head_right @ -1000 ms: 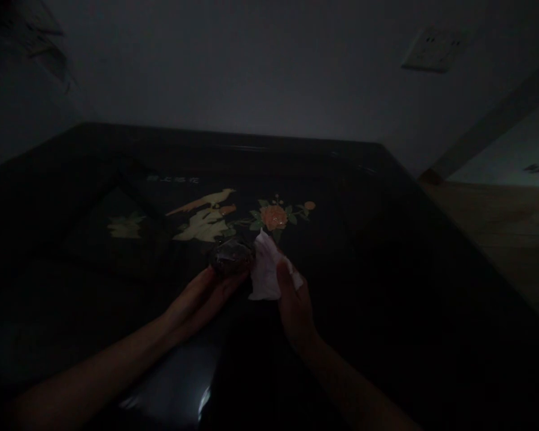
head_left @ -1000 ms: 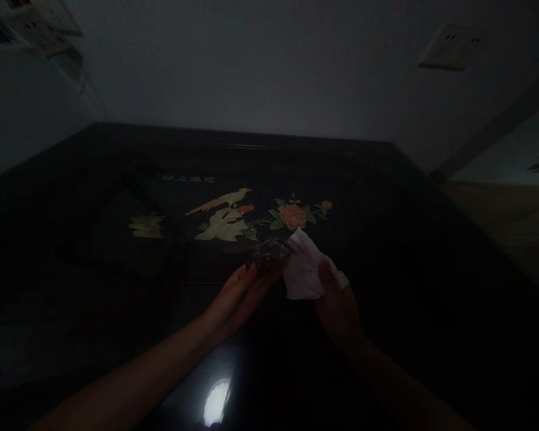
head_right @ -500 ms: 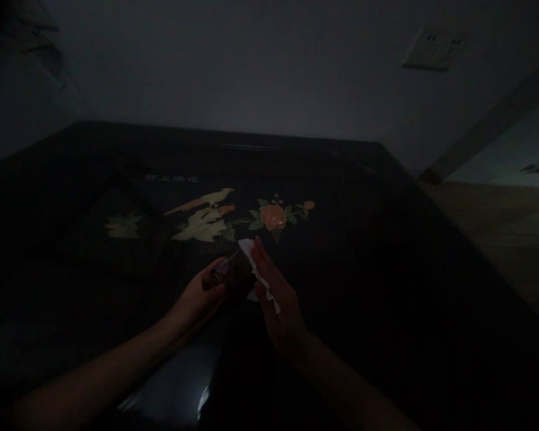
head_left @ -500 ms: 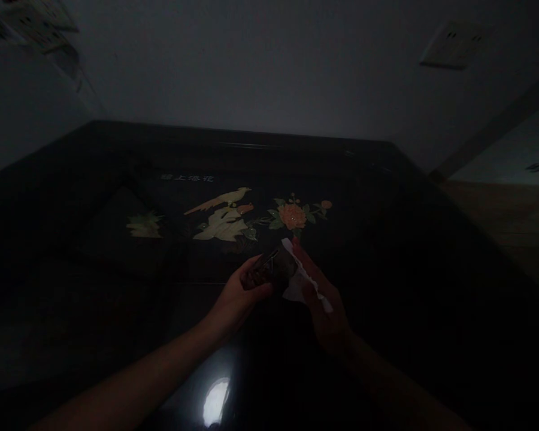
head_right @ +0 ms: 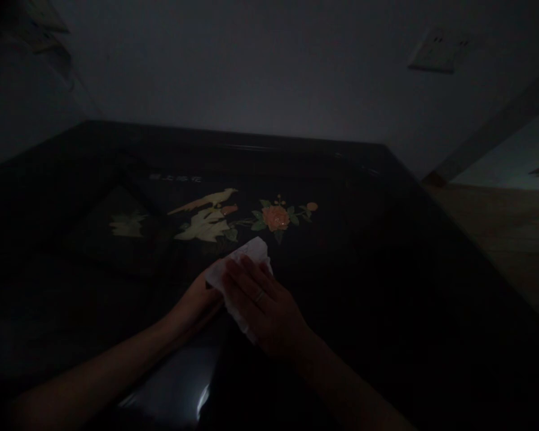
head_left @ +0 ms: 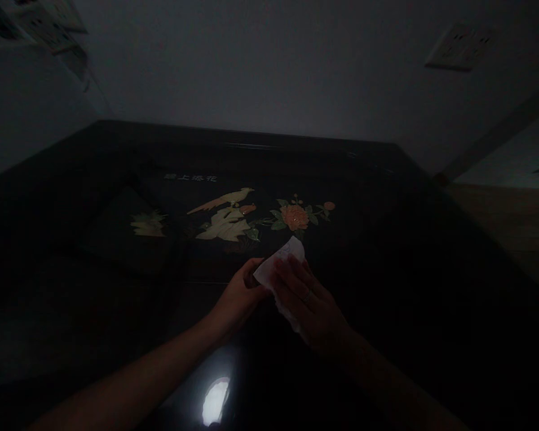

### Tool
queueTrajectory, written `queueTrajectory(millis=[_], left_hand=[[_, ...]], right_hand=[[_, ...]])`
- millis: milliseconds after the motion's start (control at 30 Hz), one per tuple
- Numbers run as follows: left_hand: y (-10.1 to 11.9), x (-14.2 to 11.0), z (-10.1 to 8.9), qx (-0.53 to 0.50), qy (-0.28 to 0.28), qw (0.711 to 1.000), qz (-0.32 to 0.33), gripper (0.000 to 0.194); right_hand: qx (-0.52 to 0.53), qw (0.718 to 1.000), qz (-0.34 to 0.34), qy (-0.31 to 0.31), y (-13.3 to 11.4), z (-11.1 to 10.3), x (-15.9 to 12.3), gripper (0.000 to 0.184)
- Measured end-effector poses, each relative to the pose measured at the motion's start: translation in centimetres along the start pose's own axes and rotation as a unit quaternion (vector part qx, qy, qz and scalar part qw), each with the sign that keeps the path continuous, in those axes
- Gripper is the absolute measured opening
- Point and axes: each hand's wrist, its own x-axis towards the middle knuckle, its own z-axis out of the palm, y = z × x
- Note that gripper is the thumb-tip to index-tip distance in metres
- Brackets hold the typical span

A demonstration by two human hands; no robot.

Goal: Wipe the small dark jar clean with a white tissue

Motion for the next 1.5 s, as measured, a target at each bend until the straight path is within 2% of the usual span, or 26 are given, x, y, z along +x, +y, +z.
queueTrajectory(millis=[100, 233, 333, 433, 500, 600, 700, 767, 833, 933, 1033, 1100, 1167, 1267, 1400, 1500], left_hand=[[-0.2, 0.2, -0.3, 0.023, -0.021, 0.999, 0.013, 0.049], [0.2, 0.0, -0.1, 0.04, -0.013, 0.999, 0.005, 0.059], [0.8, -0.2, 0.4, 0.039, 0.002, 0.999, 0.001, 0.063], [0.9, -0.2, 0.5, 0.044, 0.006, 0.999, -0.002, 0.066], [0.8, -0.1, 0.4, 0.047, 0.009, 0.999, -0.004, 0.067], [0.5, 0.0, 0.2, 0.046, 0.011, 0.999, 0.003, 0.067], [0.4, 0.1, 0.1, 0.044, 0.011, 0.999, 0.004, 0.07], [0.4, 0.1, 0.2, 0.039, 0.011, 0.999, 0.001, 0.074], [0.5, 0.1, 0.3, 0.036, 0.009, 0.999, 0.001, 0.078], [0.6, 0.0, 0.3, 0.036, 0.008, 0.999, -0.002, 0.083], [0.7, 0.0, 0.4, 0.023, 0.002, 1.0, 0.002, 0.078], [0.5, 0.0, 0.4, 0.011, 0.002, 1.0, 0.01, 0.075], [0.3, 0.1, 0.2, 0.011, 0.011, 1.0, 0.009, 0.074], [-0.3, 0.3, -0.3, 0.032, 0.016, 0.999, -0.001, 0.072], [-0.5, 0.5, -0.8, 0.08, 0.004, 0.997, 0.0, 0.063], [-0.2, 0.4, -0.7, 0.097, -0.008, 0.995, 0.006, 0.054]], right_hand=[[0.04, 0.998, 0.043, 0.038, -0.1, 0.2, -0.1, 0.066], [0.152, 0.968, 0.17, 0.103, -0.5, 0.3, 0.0, 0.055], [0.256, 0.914, 0.288, 0.128, -0.9, 0.3, 0.2, 0.045], [0.36, 0.831, 0.392, 0.161, -0.9, 0.4, 0.4, 0.044], [0.414, 0.784, 0.424, 0.183, -0.6, 0.5, 0.6, 0.044], [0.447, 0.749, 0.441, 0.209, -0.1, 0.8, 0.7, 0.045], [0.451, 0.739, 0.451, 0.216, 0.1, 0.9, 0.7, 0.045], [0.444, 0.747, 0.447, 0.212, -0.1, 0.9, 0.7, 0.045], [0.42, 0.772, 0.433, 0.2, -0.3, 0.8, 0.6, 0.046], [0.34, 0.849, 0.368, 0.167, -0.5, 0.7, 0.2, 0.044], [0.214, 0.94, 0.238, 0.118, -0.3, 0.6, -0.1, 0.047], [0.129, 0.976, 0.154, 0.085, -0.1, 0.6, -0.2, 0.057], [0.056, 0.992, 0.091, 0.061, 0.0, 0.6, -0.2, 0.064], [-0.023, 0.998, 0.035, 0.038, 0.0, 0.6, -0.1, 0.065], [-0.092, 0.996, -0.002, 0.014, -0.2, 0.7, -0.1, 0.063], [-0.102, 0.995, -0.017, 0.011, -0.3, 0.7, 0.0, 0.06]])
